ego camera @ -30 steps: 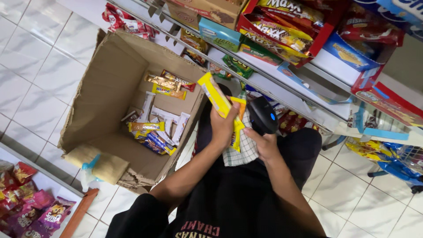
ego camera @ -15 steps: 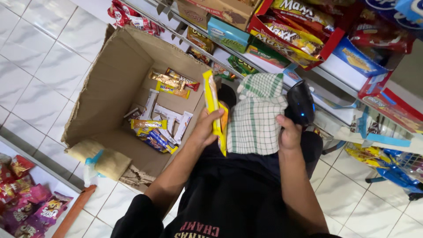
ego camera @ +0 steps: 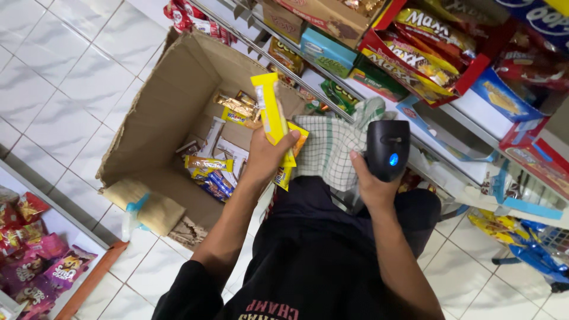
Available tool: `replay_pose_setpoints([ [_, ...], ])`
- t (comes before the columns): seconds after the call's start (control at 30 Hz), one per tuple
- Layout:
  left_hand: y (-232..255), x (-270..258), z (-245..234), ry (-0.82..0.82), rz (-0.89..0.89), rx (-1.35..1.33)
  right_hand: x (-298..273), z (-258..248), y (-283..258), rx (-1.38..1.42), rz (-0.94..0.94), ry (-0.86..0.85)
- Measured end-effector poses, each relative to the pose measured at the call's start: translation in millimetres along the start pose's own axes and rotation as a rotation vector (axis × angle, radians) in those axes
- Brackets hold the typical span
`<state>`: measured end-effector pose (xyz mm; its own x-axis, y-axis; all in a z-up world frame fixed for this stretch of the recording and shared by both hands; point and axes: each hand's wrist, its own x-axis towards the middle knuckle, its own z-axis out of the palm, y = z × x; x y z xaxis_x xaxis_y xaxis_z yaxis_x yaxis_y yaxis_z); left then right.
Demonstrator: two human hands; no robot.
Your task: The person sits on the floor in a store aisle and uses a barcode scanner to scan various snack packages, including wafers and biscuits, taken from a cardboard box. After scanning, the person places the items onto the metal shelves.
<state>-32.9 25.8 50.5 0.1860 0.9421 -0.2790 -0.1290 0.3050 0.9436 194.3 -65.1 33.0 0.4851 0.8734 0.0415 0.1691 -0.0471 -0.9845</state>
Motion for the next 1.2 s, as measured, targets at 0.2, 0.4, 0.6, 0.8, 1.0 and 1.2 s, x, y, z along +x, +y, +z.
replay_pose_setpoints([
  [0.2, 11.1, 7.6, -29.7, 0.179, 0.105, -0.152, 4.5, 29.5, -9.5, 0.052, 0.059, 0.009],
  [0.4, 15.4, 17.4, -39.0, 0.456, 0.166, -0.147, 23.4, 67.7, 10.8, 0.028, 0.071, -0.350],
  [0.6, -3.1, 5.8, -18.2, 0.320, 0.079, -0.451, 12.4, 73.1, 29.1, 0.191, 0.192, -0.449],
  [0.8, -15.4, 2.2, 35.6, 0.193, -0.071, -0.598, -6.6, 42.9, 28.8, 0.365, 0.231, -0.438],
  [1.0, -40.0, 5.2, 84.0, 0.012, -0.081, -0.612, -22.0, 4.3, 36.8, 0.559, 0.367, -0.398],
  [1.2, -45.3, 6.1, 108.6, -0.158, -0.056, -0.441, -16.4, -50.0, 37.5, 0.294, 0.206, -0.143],
])
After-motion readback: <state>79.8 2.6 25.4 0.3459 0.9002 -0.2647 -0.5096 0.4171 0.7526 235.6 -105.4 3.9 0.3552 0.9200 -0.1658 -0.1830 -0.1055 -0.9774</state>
